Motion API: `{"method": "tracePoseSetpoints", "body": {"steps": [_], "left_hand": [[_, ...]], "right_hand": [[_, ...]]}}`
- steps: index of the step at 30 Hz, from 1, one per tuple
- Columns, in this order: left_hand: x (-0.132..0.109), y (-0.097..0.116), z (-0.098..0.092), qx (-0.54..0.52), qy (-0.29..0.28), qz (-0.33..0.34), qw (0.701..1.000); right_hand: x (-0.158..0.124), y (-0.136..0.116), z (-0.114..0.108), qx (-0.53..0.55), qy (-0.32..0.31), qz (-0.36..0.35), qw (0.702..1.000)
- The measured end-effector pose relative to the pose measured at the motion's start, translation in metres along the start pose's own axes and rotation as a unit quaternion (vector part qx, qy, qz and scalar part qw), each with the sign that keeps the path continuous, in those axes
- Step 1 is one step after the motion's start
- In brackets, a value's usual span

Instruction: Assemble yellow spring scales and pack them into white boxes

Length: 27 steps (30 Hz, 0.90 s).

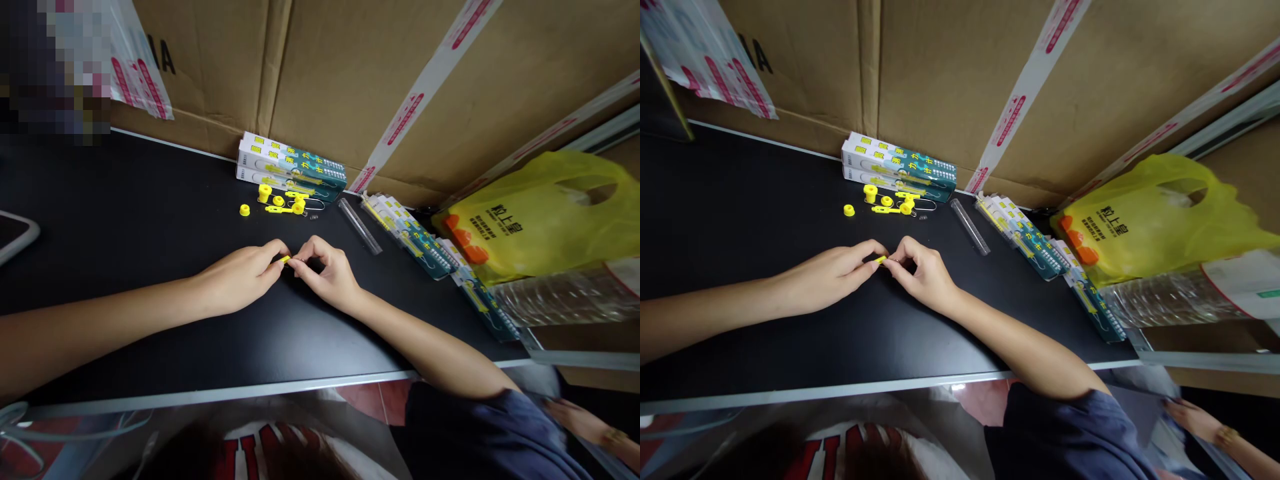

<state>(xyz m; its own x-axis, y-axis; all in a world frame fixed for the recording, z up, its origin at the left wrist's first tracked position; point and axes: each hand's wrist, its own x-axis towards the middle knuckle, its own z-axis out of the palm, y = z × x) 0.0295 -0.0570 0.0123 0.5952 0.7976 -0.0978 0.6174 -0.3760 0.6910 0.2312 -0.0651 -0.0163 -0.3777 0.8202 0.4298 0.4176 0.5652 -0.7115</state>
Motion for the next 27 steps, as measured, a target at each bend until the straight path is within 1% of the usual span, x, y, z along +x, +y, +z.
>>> {"method": "tracePoseSetpoints", "body": {"steps": [5, 8, 11, 14, 18, 23, 27], "left_hand": [[-0.0022, 0.0047, 0.0002, -0.029, 0.008, -0.016, 0.999], [-0.0022, 0.0040, 0.0016, -0.081, 0.009, -0.007, 0.997], [-0.0023, 0.0005, 0.0042, -0.132, 0.005, 0.015, 0.991], [-0.0028, -0.0023, 0.0067, -0.145, 0.026, 0.031, 0.989], [-0.0035, -0.0032, 0.0081, -0.162, 0.047, 0.026, 0.985], [-0.0021, -0.0019, 0.0090, -0.214, 0.035, 0.004, 0.976], [0.0013, -0.0007, 0.0093, -0.293, 0.008, -0.028, 0.956]], "right_hand": [[0.0003, -0.0015, -0.0012, -0.027, 0.017, -0.015, 0.999], [0.0007, -0.0002, -0.0016, -0.028, 0.023, -0.020, 0.999], [0.0011, 0.0013, -0.0027, -0.046, 0.022, -0.024, 0.998], [0.0019, 0.0019, -0.0043, -0.075, 0.020, -0.024, 0.997], [0.0031, 0.0004, -0.0054, -0.100, 0.021, -0.034, 0.994], [0.0025, -0.0010, -0.0052, -0.143, 0.008, -0.059, 0.988], [0.0024, 0.0026, -0.0060, -0.192, -0.002, -0.105, 0.976]]}}
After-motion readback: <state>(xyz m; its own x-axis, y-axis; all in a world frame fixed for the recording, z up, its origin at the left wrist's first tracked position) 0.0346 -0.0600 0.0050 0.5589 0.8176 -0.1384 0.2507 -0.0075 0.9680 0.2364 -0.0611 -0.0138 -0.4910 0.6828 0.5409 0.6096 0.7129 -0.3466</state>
